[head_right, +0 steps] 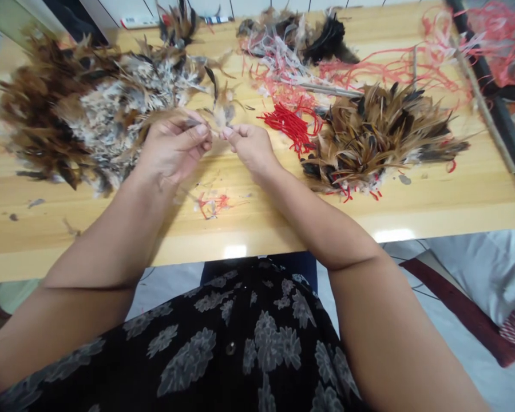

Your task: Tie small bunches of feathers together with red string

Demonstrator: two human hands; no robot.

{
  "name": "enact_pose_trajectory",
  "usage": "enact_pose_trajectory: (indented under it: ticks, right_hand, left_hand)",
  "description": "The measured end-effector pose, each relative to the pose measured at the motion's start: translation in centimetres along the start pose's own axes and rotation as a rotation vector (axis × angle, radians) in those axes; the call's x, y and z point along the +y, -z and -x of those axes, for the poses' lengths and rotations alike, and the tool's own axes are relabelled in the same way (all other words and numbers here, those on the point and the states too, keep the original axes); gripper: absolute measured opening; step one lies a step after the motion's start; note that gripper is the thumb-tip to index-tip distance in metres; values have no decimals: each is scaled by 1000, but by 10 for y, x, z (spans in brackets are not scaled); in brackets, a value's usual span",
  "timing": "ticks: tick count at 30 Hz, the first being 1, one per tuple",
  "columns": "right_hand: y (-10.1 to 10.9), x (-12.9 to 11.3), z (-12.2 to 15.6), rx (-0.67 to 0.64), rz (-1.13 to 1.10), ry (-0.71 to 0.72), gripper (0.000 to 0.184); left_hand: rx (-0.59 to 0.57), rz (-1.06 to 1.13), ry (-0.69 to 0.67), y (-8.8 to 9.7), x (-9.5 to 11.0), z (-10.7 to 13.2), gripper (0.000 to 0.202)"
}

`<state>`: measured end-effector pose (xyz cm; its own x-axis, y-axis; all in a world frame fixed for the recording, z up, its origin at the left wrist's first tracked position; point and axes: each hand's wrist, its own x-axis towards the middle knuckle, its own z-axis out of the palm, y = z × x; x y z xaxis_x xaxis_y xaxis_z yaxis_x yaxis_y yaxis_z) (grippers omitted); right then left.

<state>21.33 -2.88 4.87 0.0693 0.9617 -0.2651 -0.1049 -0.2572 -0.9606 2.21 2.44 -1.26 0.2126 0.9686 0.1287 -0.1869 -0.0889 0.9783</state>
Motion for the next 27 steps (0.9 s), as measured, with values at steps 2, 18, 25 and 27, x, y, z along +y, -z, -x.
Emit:
enact_pose_trajectory:
  ticks: [2,18,25,27]
  right_hand:
    - [-1,-2,4,-36,-1,-27,49]
    - [6,-25,17,-238,-50,-329,47]
    - [8,-21,13,-273,-81,-352,53]
    - [9,-21,12,-299,-63,-349,52]
  left_hand:
    - [-28,-15,-25,1,2,1,67]
    - [-150,-147,-240,27,-10,-26,74]
    - [-163,-148,-215,16,12,-11,75]
    - [-190,-140,-205,13,17,-7,73]
